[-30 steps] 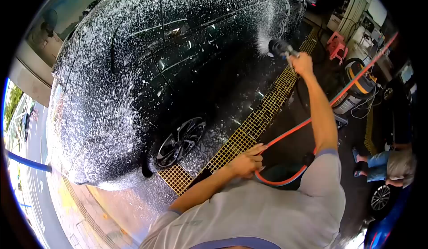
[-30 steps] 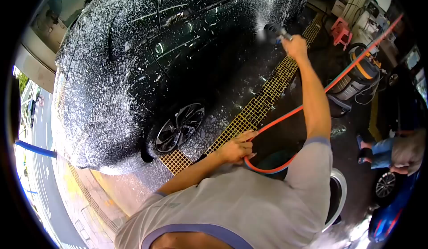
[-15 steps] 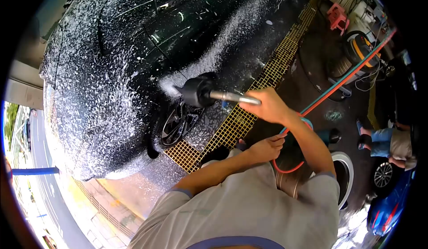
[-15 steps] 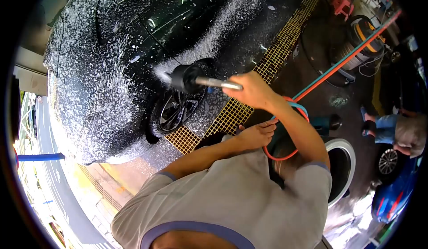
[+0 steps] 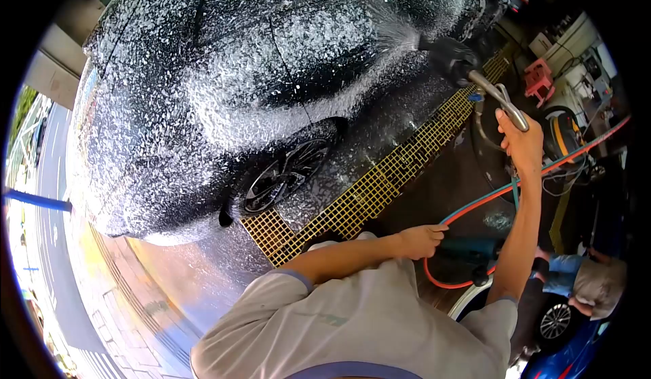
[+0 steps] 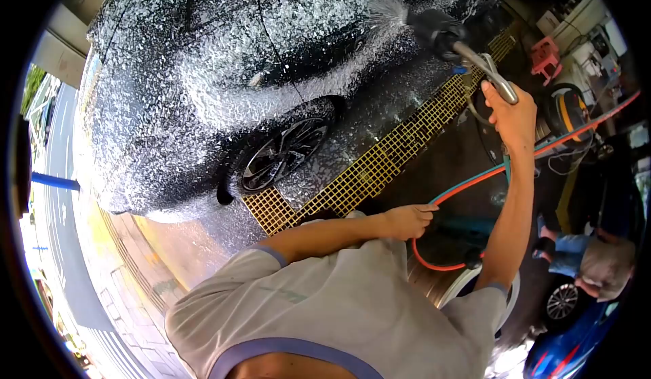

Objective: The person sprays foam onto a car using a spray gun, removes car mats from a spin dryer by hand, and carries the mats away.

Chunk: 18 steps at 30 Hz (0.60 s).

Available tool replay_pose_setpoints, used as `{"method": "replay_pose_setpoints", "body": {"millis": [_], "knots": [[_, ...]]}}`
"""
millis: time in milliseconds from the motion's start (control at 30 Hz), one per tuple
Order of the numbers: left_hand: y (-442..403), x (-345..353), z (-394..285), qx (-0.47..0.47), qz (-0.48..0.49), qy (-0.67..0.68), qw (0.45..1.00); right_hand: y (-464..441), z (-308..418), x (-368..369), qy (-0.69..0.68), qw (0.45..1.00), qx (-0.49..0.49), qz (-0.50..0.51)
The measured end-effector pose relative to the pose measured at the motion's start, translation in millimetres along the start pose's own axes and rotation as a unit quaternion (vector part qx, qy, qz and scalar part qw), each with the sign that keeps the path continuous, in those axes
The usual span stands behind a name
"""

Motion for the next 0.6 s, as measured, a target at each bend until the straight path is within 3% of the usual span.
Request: {"method": "replay_pose_setpoints", "body": {"millis": [67,133,200,233,300,333,367,433,467,600], "knots": [[0.7,30.6,20.8,-0.015,0.057,-0.014,0.998,-29.2,-23.0,8.8,0.022,0.999,-0.025,-0.022],[-1.8,68.6,35.9,-0.026,0.053,-0.024,0.998,-47.1,-34.4,17.7,0.047,0.997,-0.039,-0.039],[-8.1,76.5,56.0,-0.02,0.066,-0.005,0.998,-50.8,-47.6,40.2,0.023,0.998,-0.045,0.045],[-11.1,79.8,85.0,-0.064,0.057,-0.013,0.996,-46.6,-49.8,53.1,0.027,0.994,-0.043,0.095],[-15.2,104.3,116.5,-0.053,0.12,0.007,0.991,-48.7,-60.5,87.0,0.034,0.977,-0.086,0.193],[-18.7,122.2,137.2,-0.063,0.114,-0.081,0.988,-42.3,-60.5,103.9,0.01,0.956,-0.163,0.242],[-24.8,137.8,155.1,-0.113,0.117,-0.088,0.983,-35.6,-63.7,118.4,0.021,0.937,-0.2,0.287],[-66.1,162.5,168.8,-0.106,0.088,-0.089,0.986,-26.6,-63.9,144.6,0.015,0.892,-0.274,0.359],[-84.5,170.0,180.1,-0.109,0.083,-0.084,0.987,-6.8,-39.7,147.7,-0.017,0.852,-0.381,0.357],[-118.1,171.2,238.8,-0.159,0.073,-0.087,0.981,26.7,-12.9,183.3,-0.086,0.767,-0.441,0.458]]}}
Point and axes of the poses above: each hand's wrist, its own y-axis away from the middle knuckle, its own x-axis out of the palm, z = x × y, the point moved 8 cm from there along -y, towards the middle knuckle, and after that the axes turned 13 degrees about x, right-handed, at the moved point
